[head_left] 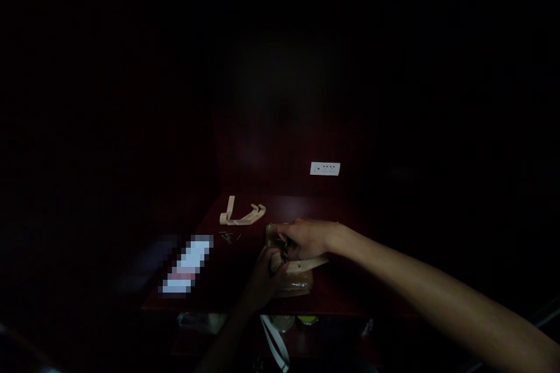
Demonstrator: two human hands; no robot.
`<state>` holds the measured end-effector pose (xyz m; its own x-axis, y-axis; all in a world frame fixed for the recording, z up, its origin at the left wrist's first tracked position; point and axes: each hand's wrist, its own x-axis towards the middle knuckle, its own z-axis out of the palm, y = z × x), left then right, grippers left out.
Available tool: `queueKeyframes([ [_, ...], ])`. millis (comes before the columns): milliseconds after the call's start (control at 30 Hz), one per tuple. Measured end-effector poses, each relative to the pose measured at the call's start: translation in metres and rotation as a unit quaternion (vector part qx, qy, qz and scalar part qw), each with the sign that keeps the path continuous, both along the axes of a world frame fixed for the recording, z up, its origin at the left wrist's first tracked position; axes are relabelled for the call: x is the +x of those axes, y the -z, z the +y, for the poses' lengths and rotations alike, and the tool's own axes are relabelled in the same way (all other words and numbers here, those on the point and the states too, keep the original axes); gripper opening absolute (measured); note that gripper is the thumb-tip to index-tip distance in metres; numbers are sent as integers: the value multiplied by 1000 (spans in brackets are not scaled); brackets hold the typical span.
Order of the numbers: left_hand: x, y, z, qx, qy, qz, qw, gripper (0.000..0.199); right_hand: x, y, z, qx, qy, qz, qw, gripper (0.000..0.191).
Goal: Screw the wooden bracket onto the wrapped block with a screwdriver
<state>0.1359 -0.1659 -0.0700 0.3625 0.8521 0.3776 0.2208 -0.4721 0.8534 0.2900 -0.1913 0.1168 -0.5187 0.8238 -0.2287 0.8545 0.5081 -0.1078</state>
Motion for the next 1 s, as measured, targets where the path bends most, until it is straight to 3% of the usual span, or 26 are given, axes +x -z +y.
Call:
queueKeyframes([
  [333,1,2,0,-12,0,10,1000,30,-5,3,12,-12,-44,-23,999,37],
  [733,0,3,1,-4,-1,15,1000,28,-11,-1,13,-13,-39,-59,997,37],
  [1000,1,-1,-2,-8,-32,30,999,34,-13,-2,15,-3,-43,-69,997,31],
])
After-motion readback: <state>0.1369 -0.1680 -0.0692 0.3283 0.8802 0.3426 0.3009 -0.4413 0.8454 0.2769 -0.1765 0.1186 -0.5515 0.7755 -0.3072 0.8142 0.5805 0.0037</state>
